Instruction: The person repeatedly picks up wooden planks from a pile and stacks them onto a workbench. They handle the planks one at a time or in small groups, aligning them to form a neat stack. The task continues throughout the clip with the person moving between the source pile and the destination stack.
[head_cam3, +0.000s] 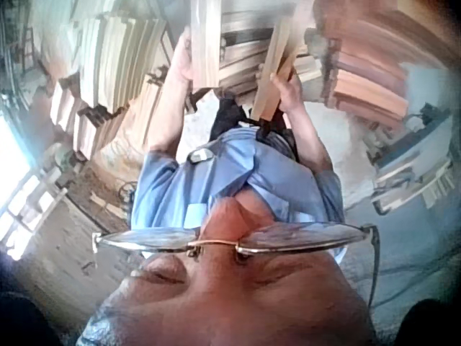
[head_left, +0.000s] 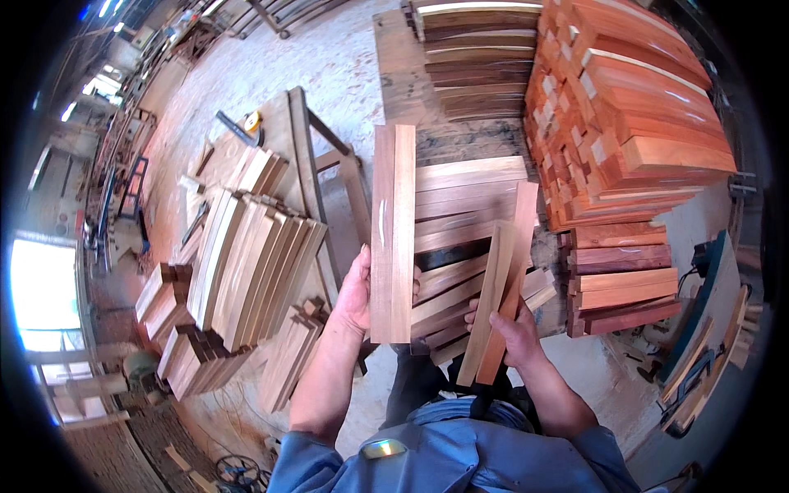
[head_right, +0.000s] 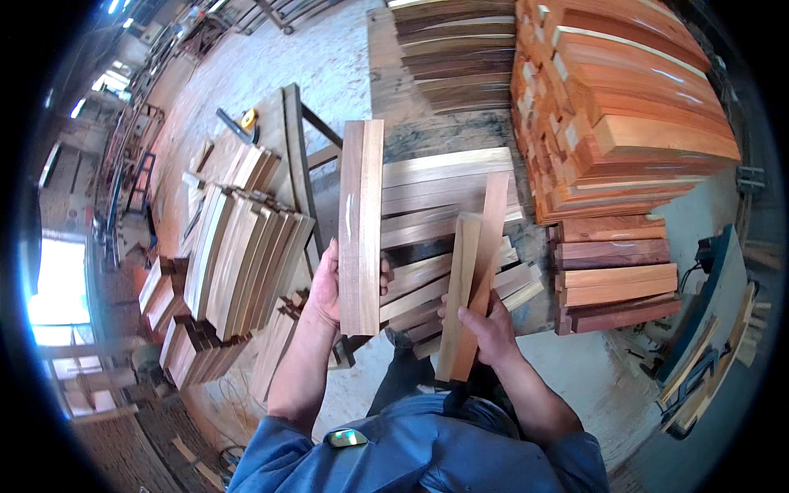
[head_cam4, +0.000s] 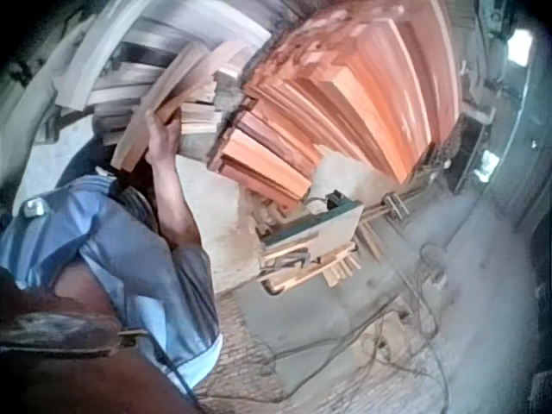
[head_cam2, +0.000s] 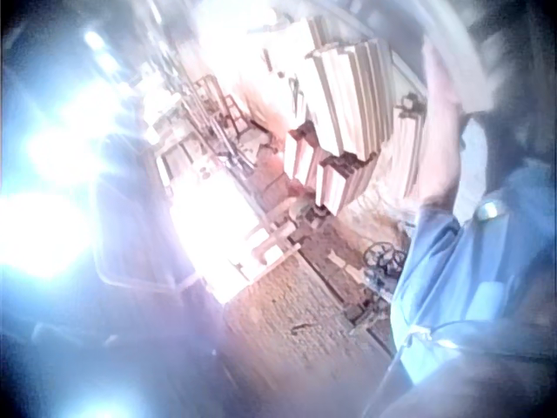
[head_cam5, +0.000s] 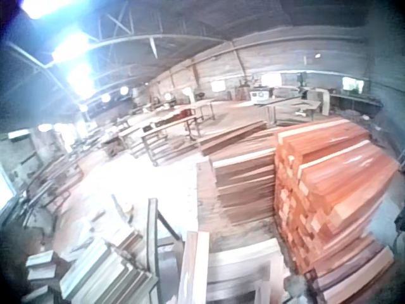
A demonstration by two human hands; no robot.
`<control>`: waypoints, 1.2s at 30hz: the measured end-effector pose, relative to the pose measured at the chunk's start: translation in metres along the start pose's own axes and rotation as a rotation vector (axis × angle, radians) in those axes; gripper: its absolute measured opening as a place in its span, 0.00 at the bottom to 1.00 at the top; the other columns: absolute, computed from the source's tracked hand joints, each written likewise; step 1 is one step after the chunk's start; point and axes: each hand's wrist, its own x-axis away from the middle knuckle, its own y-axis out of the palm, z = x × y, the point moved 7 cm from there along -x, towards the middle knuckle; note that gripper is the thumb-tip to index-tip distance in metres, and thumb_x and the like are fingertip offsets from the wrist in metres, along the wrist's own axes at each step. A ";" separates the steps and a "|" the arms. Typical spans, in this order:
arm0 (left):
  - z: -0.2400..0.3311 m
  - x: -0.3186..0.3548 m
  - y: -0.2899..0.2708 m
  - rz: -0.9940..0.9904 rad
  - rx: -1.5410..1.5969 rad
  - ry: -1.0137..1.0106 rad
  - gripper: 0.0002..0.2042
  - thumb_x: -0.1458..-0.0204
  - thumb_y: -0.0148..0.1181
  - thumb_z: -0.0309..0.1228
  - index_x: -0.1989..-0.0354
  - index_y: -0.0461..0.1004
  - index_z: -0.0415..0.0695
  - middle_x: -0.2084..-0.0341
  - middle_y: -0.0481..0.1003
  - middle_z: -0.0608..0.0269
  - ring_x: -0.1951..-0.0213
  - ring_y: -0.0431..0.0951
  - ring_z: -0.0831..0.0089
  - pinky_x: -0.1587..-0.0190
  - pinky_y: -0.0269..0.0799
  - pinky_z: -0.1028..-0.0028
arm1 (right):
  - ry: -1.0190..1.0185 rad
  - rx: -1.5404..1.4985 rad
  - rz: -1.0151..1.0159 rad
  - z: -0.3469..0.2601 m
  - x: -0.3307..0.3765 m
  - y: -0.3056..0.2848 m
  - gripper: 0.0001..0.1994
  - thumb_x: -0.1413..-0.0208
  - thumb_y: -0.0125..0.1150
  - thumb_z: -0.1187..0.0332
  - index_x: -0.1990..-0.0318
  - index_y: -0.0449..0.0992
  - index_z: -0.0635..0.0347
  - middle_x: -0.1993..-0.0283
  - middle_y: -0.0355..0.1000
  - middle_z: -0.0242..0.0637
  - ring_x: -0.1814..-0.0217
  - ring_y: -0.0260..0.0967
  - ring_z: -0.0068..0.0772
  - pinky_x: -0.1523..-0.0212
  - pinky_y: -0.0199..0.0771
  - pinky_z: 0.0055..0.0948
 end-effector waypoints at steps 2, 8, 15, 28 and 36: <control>-0.007 0.014 -0.011 0.029 -0.032 0.023 0.42 0.46 0.48 0.68 0.38 0.66 0.41 0.53 0.74 0.43 0.57 0.78 0.50 0.52 0.78 0.58 | 0.015 -0.001 -0.026 0.000 -0.005 0.008 0.28 0.42 0.63 0.66 0.37 0.59 0.61 0.49 0.72 0.47 0.52 0.76 0.43 0.50 0.80 0.46; -0.016 0.053 -0.027 0.259 -0.426 0.235 0.36 0.47 0.64 0.55 0.37 0.65 0.43 0.51 0.75 0.51 0.56 0.80 0.61 0.52 0.79 0.59 | 0.093 -0.117 -0.080 0.011 -0.013 0.027 0.25 0.39 0.59 0.65 0.37 0.59 0.60 0.49 0.72 0.50 0.52 0.76 0.46 0.50 0.80 0.48; -0.036 0.062 -0.020 0.527 -0.868 0.388 0.23 0.43 0.61 0.29 0.38 0.69 0.42 0.52 0.76 0.66 0.52 0.73 0.79 0.47 0.70 0.73 | 0.089 -0.060 -0.008 0.013 -0.025 0.042 0.18 0.38 0.57 0.67 0.43 0.64 0.63 0.55 0.75 0.44 0.55 0.77 0.40 0.56 0.81 0.41; -0.102 0.011 -0.065 0.440 -0.530 0.159 0.19 0.39 0.57 0.32 0.40 0.69 0.40 0.49 0.74 0.64 0.51 0.73 0.75 0.46 0.68 0.72 | -0.048 0.394 0.319 0.014 -0.058 -0.033 0.21 0.41 0.61 0.70 0.42 0.66 0.65 0.53 0.72 0.37 0.54 0.71 0.27 0.53 0.73 0.32; -0.103 -0.015 -0.052 0.442 -0.783 0.161 0.19 0.39 0.58 0.36 0.42 0.69 0.40 0.57 0.75 0.63 0.56 0.73 0.76 0.52 0.71 0.72 | -0.144 0.469 0.370 -0.007 -0.062 -0.052 0.20 0.42 0.61 0.70 0.44 0.66 0.66 0.53 0.71 0.38 0.54 0.69 0.27 0.52 0.70 0.31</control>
